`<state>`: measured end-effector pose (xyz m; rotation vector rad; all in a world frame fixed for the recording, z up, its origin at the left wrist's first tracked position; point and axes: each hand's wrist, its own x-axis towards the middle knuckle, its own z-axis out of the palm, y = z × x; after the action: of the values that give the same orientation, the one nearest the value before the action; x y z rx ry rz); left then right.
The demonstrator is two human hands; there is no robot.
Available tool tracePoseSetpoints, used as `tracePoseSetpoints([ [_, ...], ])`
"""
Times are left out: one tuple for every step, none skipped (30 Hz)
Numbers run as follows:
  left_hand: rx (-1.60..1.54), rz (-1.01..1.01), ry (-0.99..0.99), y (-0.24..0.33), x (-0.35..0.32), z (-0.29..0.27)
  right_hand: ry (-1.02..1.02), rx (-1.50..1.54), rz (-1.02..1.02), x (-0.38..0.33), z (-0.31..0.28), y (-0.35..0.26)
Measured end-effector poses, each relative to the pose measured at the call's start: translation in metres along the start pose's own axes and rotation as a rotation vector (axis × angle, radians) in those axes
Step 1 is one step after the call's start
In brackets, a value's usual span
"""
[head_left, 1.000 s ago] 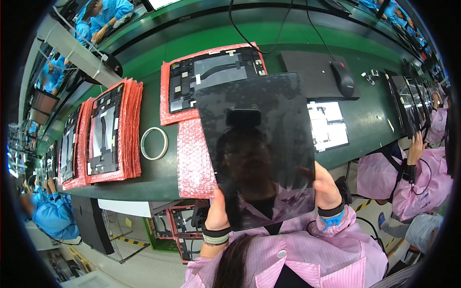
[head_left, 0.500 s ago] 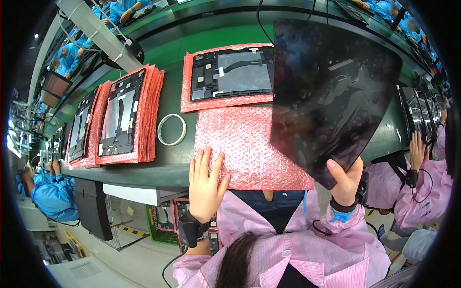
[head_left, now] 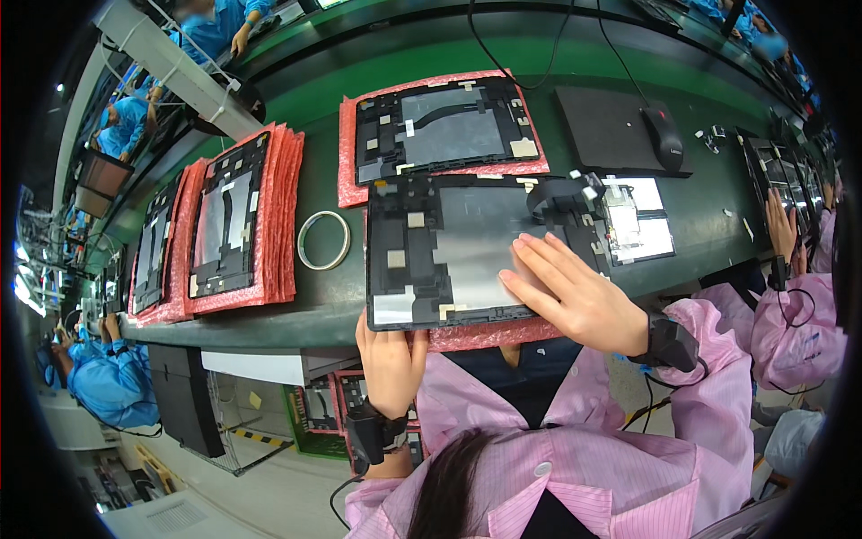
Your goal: Assembling and testing tablet computers on an electronics production line.
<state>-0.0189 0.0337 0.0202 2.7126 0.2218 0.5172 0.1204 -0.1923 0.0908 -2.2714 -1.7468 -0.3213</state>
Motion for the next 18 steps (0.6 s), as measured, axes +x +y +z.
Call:
tracePoseSetpoints([
  [0.000,0.003,-0.003,-0.002,-0.001,0.001,-0.043,-0.012,-0.023,-0.001,0.002,0.000],
  [-0.002,0.005,-0.040,-0.006,-0.005,0.000,-0.038,-0.010,-0.023,-0.002,0.003,-0.001],
  [-0.007,0.005,-0.075,-0.012,-0.010,0.002,-0.053,-0.027,-0.056,-0.002,0.008,-0.003],
  [-0.006,-0.007,-0.102,-0.021,-0.017,0.006,-0.067,-0.043,-0.089,-0.003,0.013,-0.005],
  [-0.009,-0.005,-0.105,-0.017,-0.014,0.006,-0.069,-0.044,-0.084,-0.003,0.018,-0.006],
  [-0.034,-0.038,-0.021,-0.010,-0.009,0.004,-0.089,-0.058,-0.082,-0.003,0.022,-0.007],
  [-0.060,-0.073,0.061,-0.004,-0.004,0.002,-0.108,-0.072,-0.080,-0.004,0.027,-0.009],
  [-0.041,-0.062,0.007,-0.001,-0.001,-0.004,-0.127,-0.066,-0.054,-0.005,0.028,-0.012],
  [-0.039,-0.059,0.005,0.000,0.000,-0.006,-0.124,-0.065,-0.051,-0.006,0.028,-0.013],
  [-0.007,-0.050,-0.004,0.001,0.000,-0.007,-0.138,-0.094,-0.043,-0.006,0.027,-0.014],
  [0.022,-0.044,-0.017,0.001,0.000,-0.007,-0.156,-0.120,-0.034,-0.006,0.028,-0.014],
  [0.021,-0.043,-0.021,0.000,0.001,-0.008,-0.158,-0.118,-0.031,-0.006,0.030,-0.014],
  [-0.034,-0.066,-0.049,-0.002,0.001,-0.011,-0.148,-0.123,-0.031,-0.006,0.031,-0.013],
  [-0.089,-0.088,-0.076,-0.003,0.001,-0.013,-0.138,-0.128,-0.030,-0.006,0.033,-0.013],
  [-0.091,-0.087,-0.079,-0.004,0.001,-0.015,-0.140,-0.128,-0.027,-0.006,0.035,-0.012],
  [-0.106,-0.086,-0.099,-0.004,0.001,-0.016,-0.135,-0.123,-0.033,-0.006,0.036,-0.011],
  [-0.121,-0.085,-0.119,-0.004,0.001,-0.017,-0.129,-0.119,-0.039,-0.006,0.037,-0.010],
  [-0.123,-0.083,-0.122,-0.005,-0.001,-0.016,-0.130,-0.120,-0.035,-0.006,0.036,-0.008],
])
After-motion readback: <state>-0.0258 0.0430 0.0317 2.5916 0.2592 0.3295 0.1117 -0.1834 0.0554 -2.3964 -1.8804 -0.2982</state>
